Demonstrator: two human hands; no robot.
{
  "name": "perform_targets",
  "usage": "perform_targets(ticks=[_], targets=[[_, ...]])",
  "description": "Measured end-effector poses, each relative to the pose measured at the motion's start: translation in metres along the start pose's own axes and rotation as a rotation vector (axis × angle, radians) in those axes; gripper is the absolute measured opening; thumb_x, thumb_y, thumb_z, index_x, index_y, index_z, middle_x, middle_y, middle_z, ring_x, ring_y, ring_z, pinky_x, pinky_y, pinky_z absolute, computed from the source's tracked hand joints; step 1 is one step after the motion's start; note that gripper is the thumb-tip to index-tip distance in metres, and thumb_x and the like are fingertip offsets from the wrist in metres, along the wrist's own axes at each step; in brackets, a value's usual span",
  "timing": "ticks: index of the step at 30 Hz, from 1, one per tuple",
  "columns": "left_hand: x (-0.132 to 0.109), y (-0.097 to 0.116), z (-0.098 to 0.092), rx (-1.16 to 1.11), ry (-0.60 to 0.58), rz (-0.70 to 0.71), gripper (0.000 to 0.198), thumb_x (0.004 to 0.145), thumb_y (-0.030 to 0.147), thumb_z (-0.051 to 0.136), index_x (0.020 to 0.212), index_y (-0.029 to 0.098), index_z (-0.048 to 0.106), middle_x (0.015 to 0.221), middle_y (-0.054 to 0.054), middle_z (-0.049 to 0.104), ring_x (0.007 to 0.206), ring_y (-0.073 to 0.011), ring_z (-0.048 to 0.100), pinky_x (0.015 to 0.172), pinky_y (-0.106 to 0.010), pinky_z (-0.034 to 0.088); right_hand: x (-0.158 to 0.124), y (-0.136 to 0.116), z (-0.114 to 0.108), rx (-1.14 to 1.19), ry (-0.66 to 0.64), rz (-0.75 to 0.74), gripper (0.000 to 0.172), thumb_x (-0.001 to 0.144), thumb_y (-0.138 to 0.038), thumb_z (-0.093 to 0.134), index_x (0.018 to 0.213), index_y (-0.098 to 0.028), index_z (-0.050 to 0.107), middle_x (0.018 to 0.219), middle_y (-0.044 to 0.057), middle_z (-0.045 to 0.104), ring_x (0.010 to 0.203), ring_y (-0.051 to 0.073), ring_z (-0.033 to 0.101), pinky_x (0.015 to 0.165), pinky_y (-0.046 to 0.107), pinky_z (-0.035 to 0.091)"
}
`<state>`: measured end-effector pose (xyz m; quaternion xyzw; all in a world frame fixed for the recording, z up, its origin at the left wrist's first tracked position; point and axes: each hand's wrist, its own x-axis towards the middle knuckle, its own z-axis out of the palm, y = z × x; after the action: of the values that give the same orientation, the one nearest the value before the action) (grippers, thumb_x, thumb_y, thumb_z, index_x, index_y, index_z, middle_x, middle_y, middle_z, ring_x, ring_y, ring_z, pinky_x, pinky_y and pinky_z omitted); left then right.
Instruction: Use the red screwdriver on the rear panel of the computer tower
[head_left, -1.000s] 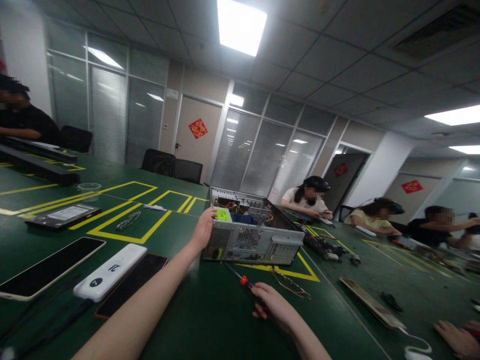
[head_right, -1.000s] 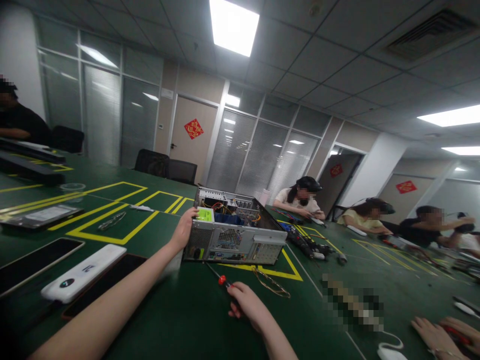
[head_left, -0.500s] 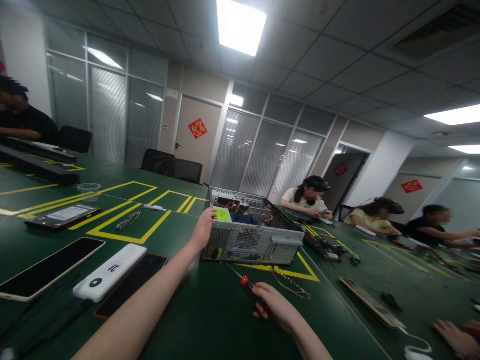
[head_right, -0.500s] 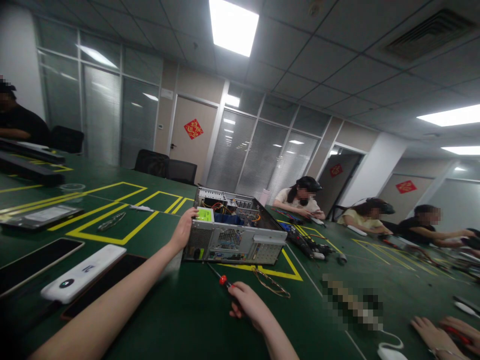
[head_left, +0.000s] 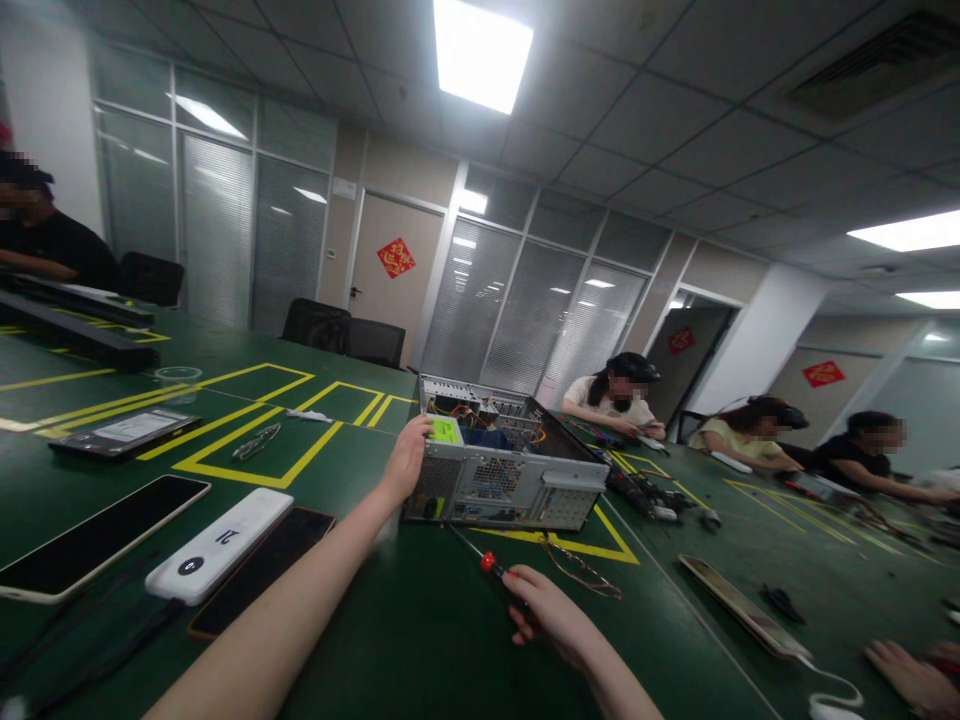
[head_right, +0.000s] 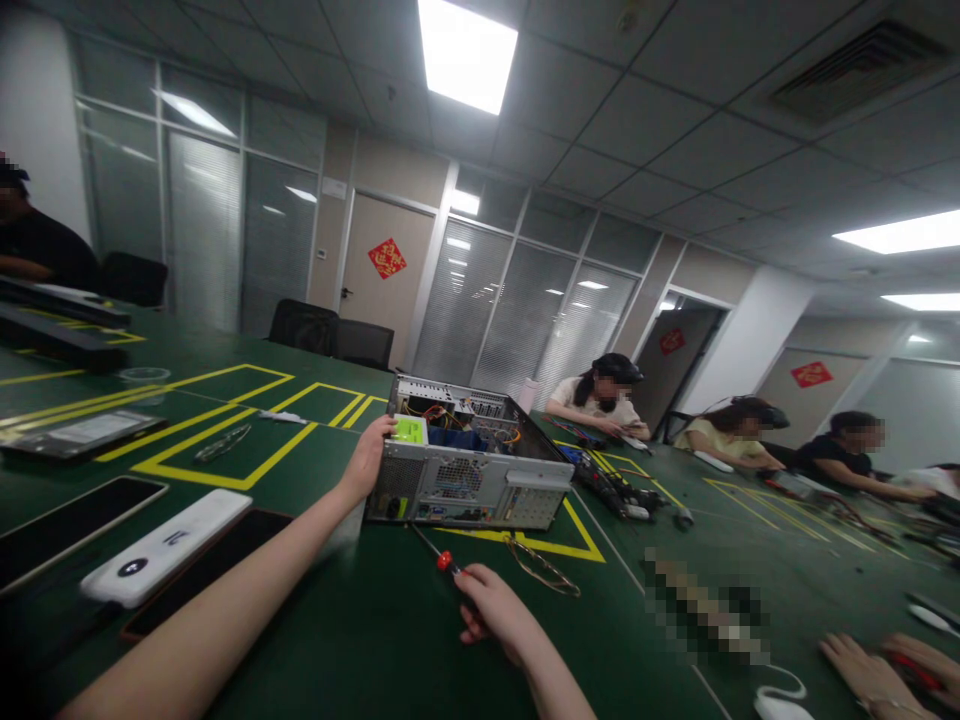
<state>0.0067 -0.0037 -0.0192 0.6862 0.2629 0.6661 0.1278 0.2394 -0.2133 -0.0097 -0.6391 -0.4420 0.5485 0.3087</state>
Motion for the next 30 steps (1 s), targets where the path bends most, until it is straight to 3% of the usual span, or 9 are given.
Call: perform_targets(ticks=[4, 7, 9, 12, 16, 20, 23, 27, 30], targets=[[0.000, 0.001, 0.000, -0.001, -0.002, 0.000, 0.048, 0.104, 0.052, 0.027, 0.105, 0.022, 0.064, 0.128, -0.010, 0.067, 0.135, -0.0247, 0.054, 0.119, -0.048, 0.040, -0.003, 0.002, 0.000, 0.261, -0.123, 0.160, 0.027, 0.097, -0.044, 0.045, 0.091, -0.019, 0.053, 0.058, -0.005, 0.053, 0.039, 0.004, 0.030, 0.041, 0.016, 0.018], [0.000, 0.000, 0.000, 0.004, -0.005, -0.008, 0.048, 0.104, 0.052, 0.026, 0.105, 0.022, 0.064, 0.128, -0.010, 0.067, 0.136, -0.0245, 0.053, 0.119, -0.048, 0.039, 0.000, 0.010, 0.002, 0.435, -0.344, 0.156, 0.019, 0.086, -0.034, 0.058, 0.096, -0.019, 0.052, 0.075, 0.001, 0.064, 0.048, 0.007, 0.052, 0.048, 0.018, 0.030], [0.000, 0.000, -0.001, 0.003, -0.008, -0.012, 0.049, 0.104, 0.052, 0.026, 0.105, 0.022, 0.064, 0.128, -0.010, 0.066, 0.136, -0.0246, 0.053, 0.120, -0.048, 0.039, 0.004, 0.018, 0.005, 0.470, -0.508, 0.124, 0.036, 0.073, -0.024, 0.070, 0.103, -0.022, 0.051, 0.090, 0.003, 0.070, 0.064, 0.013, 0.066, 0.057, 0.022, 0.039], [0.000, 0.000, -0.001, -0.001, -0.007, -0.011, 0.048, 0.104, 0.053, 0.026, 0.105, 0.022, 0.064, 0.128, -0.011, 0.067, 0.136, -0.0251, 0.053, 0.119, -0.049, 0.039, 0.011, 0.028, 0.013, 0.422, -0.620, 0.102, 0.053, 0.067, -0.020, 0.081, 0.111, -0.022, 0.052, 0.101, 0.004, 0.072, 0.082, 0.018, 0.073, 0.071, 0.028, 0.046], [0.000, 0.001, -0.001, 0.005, -0.005, 0.001, 0.050, 0.104, 0.053, 0.025, 0.105, 0.022, 0.064, 0.128, -0.011, 0.067, 0.134, -0.0250, 0.054, 0.118, -0.049, 0.041, 0.017, 0.037, 0.026, 0.452, -0.567, 0.103, 0.051, 0.067, -0.024, 0.088, 0.108, -0.014, 0.061, 0.096, 0.009, 0.073, 0.084, 0.019, 0.072, 0.077, 0.030, 0.048], [0.001, 0.001, 0.000, 0.009, -0.002, 0.004, 0.051, 0.104, 0.054, 0.025, 0.104, 0.022, 0.064, 0.127, -0.011, 0.067, 0.133, -0.0248, 0.055, 0.118, -0.048, 0.041, 0.023, 0.041, 0.033, 0.590, -0.427, 0.158, 0.030, 0.074, -0.030, 0.083, 0.090, -0.017, 0.062, 0.077, 0.000, 0.068, 0.066, 0.010, 0.065, 0.063, 0.021, 0.044], [0.001, 0.001, 0.000, 0.001, 0.004, 0.022, 0.051, 0.104, 0.053, 0.025, 0.105, 0.021, 0.064, 0.126, -0.012, 0.067, 0.132, -0.0243, 0.056, 0.118, -0.048, 0.041, 0.025, 0.041, 0.033, 0.620, -0.435, 0.212, 0.021, 0.081, -0.034, 0.075, 0.085, -0.018, 0.061, 0.079, 0.001, 0.068, 0.058, 0.007, 0.058, 0.049, 0.014, 0.034], [0.000, 0.001, -0.001, 0.006, -0.003, 0.030, 0.050, 0.104, 0.052, 0.025, 0.107, 0.021, 0.064, 0.128, -0.011, 0.066, 0.134, -0.0245, 0.055, 0.118, -0.049, 0.041, 0.021, 0.037, 0.032, 0.654, -0.464, 0.316, 0.018, 0.086, -0.032, 0.071, 0.093, -0.018, 0.062, 0.077, 0.001, 0.066, 0.043, 0.001, 0.037, 0.041, 0.010, 0.013], [0.000, 0.000, -0.001, 0.017, -0.004, 0.026, 0.049, 0.105, 0.051, 0.025, 0.108, 0.021, 0.064, 0.128, -0.011, 0.066, 0.135, -0.0246, 0.054, 0.118, -0.049, 0.041, 0.014, 0.032, 0.034, 0.688, -0.514, 0.280, 0.031, 0.084, -0.038, 0.073, 0.105, -0.018, 0.062, 0.077, 0.001, 0.065, 0.048, 0.004, 0.047, 0.044, 0.012, 0.019]])
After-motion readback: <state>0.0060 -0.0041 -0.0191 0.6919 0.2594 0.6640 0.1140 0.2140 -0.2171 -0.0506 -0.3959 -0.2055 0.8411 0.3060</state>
